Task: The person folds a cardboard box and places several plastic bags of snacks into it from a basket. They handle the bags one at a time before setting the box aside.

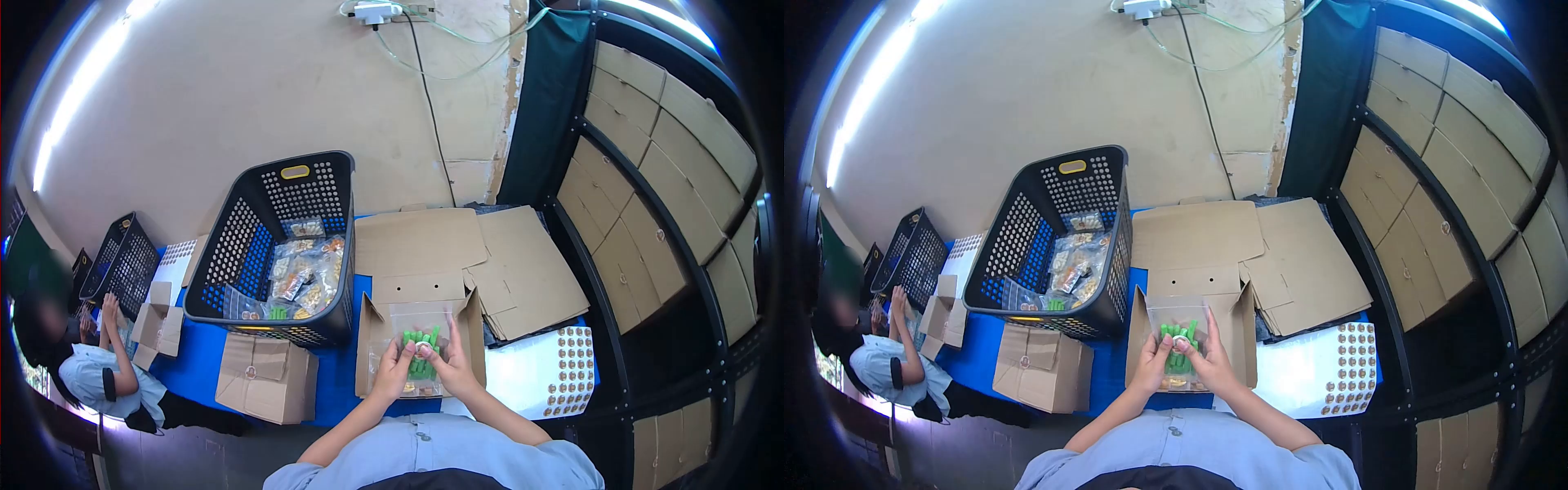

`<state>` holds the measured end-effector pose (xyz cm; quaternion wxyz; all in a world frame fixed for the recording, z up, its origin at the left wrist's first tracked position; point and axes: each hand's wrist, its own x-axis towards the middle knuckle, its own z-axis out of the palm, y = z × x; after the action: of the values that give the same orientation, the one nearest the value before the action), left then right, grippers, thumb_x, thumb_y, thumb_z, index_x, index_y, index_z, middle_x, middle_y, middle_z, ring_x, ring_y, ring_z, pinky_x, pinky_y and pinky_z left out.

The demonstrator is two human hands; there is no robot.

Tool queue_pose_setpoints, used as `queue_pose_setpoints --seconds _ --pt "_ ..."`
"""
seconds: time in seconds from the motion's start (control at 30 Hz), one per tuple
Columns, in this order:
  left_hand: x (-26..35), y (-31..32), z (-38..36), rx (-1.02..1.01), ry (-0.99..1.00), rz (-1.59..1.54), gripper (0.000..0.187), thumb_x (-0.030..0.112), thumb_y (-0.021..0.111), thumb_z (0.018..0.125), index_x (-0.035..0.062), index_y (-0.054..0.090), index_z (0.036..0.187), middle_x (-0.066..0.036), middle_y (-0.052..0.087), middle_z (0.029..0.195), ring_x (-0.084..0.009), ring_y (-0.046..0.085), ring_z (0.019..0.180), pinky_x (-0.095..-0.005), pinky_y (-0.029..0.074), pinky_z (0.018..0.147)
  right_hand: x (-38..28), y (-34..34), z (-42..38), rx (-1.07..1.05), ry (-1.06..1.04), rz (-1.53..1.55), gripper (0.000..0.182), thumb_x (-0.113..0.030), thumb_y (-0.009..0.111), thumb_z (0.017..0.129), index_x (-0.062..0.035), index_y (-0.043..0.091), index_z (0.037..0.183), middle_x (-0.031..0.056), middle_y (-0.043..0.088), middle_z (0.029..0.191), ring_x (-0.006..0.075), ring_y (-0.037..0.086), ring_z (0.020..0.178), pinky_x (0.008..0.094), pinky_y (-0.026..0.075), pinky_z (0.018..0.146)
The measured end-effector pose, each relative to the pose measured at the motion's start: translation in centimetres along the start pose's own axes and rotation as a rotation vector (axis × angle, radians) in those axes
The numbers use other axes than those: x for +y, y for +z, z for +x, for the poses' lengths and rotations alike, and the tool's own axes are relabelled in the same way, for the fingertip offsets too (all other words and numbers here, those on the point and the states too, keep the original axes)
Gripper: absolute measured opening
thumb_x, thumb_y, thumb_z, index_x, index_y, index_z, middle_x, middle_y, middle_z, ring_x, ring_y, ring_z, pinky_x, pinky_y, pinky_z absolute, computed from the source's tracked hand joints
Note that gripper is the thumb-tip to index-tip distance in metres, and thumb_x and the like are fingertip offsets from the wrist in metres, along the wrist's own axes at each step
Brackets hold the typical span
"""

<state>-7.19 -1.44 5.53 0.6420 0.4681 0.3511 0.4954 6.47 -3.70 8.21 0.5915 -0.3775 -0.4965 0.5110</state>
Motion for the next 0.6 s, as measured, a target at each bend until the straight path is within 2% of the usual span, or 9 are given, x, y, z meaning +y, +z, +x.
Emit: queue_pose_setpoints --seconds 0.13,0.23,0.3,0.33,0.37,0.43,0.47,0.5,0.6 --pt "0.9 -0.1 0.2 -0.001 0.03 -0.005 0.04 0.028 0.055 0.096 -0.0002 0.047 0.123 -0.008 0.057 0.115 -0.0137 0.053 0.108 -0.0274 0.042 0.093 -1.3 -0.5 0.1 0.024 0.093 0.132 0.087 -0.012 0.059 0.093 -0.0135 -0.007 0.15 0.0186 0.049 0.13 0.0211 0.052 0.114 0.0328 0.04 0.099" --pt "3.0 0.6 -0.4 -0.179 0.047 0.074 0.044 0.02 0.065 0.09 -0.0004 0.046 0.124 -0.009 0.057 0.116 -0.0144 0.054 0.107 -0.0288 0.044 0.092 -1.3 -0.5 -0.3 -0.008 0.082 0.125 0.076 -0.015 0.057 0.094 -0.0092 0.006 0.15 0.0156 0.05 0.13 0.0198 0.052 0.114 0.0326 0.039 0.1" --pt "2.9 0.4 -0.7 -0.237 0.051 0.181 0.051 0.012 0.072 0.083 -0.0003 0.044 0.125 -0.009 0.057 0.116 -0.0153 0.055 0.107 -0.0298 0.046 0.091 -1.5 -1.0 0.1 0.127 0.077 0.117 0.061 -0.018 0.06 0.093 -0.0074 0.03 0.145 0.0106 0.055 0.125 0.0178 0.054 0.112 0.032 0.041 0.099" --pt "2.8 0.1 -0.9 -0.295 -0.003 0.214 0.053 0.011 0.072 0.082 -0.0002 0.043 0.126 -0.009 0.056 0.116 -0.0157 0.055 0.108 -0.03 0.046 0.091 -2.9 -0.7 0.1 0.275 0.096 0.235 0.037 -0.019 0.062 0.092 -0.003 0.056 0.125 0.0083 0.058 0.121 0.0162 0.055 0.11 0.0308 0.044 0.095" --pt "2.6 0.0 -1.1 -0.346 -0.054 0.247 0.055 0.009 0.073 0.081 -0.0001 0.042 0.126 -0.009 0.056 0.116 -0.0161 0.055 0.109 -0.0302 0.046 0.092 -2.8 -1.0 0.1 0.299 0.093 0.233 0.037 -0.019 0.062 0.092 -0.003 0.056 0.125 0.0083 0.058 0.121 0.0162 0.055 0.11 0.0308 0.044 0.095" --pt "1.9 -0.2 -1.4 -0.387 -0.086 0.216 0.059 0.01 0.075 0.079 0.0012 0.042 0.127 -0.009 0.056 0.116 -0.0178 0.055 0.11 -0.0315 0.044 0.095 -3.0 -1.4 0.4 0.169 -0.075 0.058 0.024 -0.016 0.058 0.094 0.0008 0.065 0.108 0.0089 0.06 0.114 0.0163 0.056 0.107 0.031 0.045 0.094" --pt "0.9 -0.3 -1.3 -0.308 0.074 0.218 0.061 0.01 0.075 0.078 0.0024 0.042 0.128 -0.01 0.056 0.114 -0.0191 0.055 0.109 -0.0326 0.044 0.095 -3.3 -1.2 0.1 0.173 -0.079 0.018 0.021 -0.015 0.057 0.094 0.0023 0.068 0.099 0.0091 0.061 0.111 0.0156 0.057 0.105 0.0298 0.045 0.093" --pt "0.6 -0.1 -1.1 -0.226 0.235 0.215 0.064 0.01 0.076 0.076 0.0036 0.041 0.129 -0.011 0.057 0.113 -0.0203 0.056 0.108 -0.0338 0.043 0.096 -3.2 -1.4 0.0 0.185 -0.083 0.016 0.021 -0.015 0.057 0.094 0.0023 0.068 0.099 0.0091 0.061 0.111 0.0156 0.057 0.105 0.0298 0.045 0.093" --pt "0.8 -1.6 0.6 -0.122 0.217 0.126 0.043 0.01 0.073 0.079 0.0028 0.053 0.117 -0.011 0.06 0.109 -0.0211 0.058 0.104 -0.0339 0.042 0.096 -2.4 -1.6 -0.4 0.042 0.033 -0.117 0.022 -0.015 0.058 0.093 0.0025 0.068 0.102 0.0084 0.063 0.105 0.0144 0.057 0.101 0.0286 0.046 0.089"
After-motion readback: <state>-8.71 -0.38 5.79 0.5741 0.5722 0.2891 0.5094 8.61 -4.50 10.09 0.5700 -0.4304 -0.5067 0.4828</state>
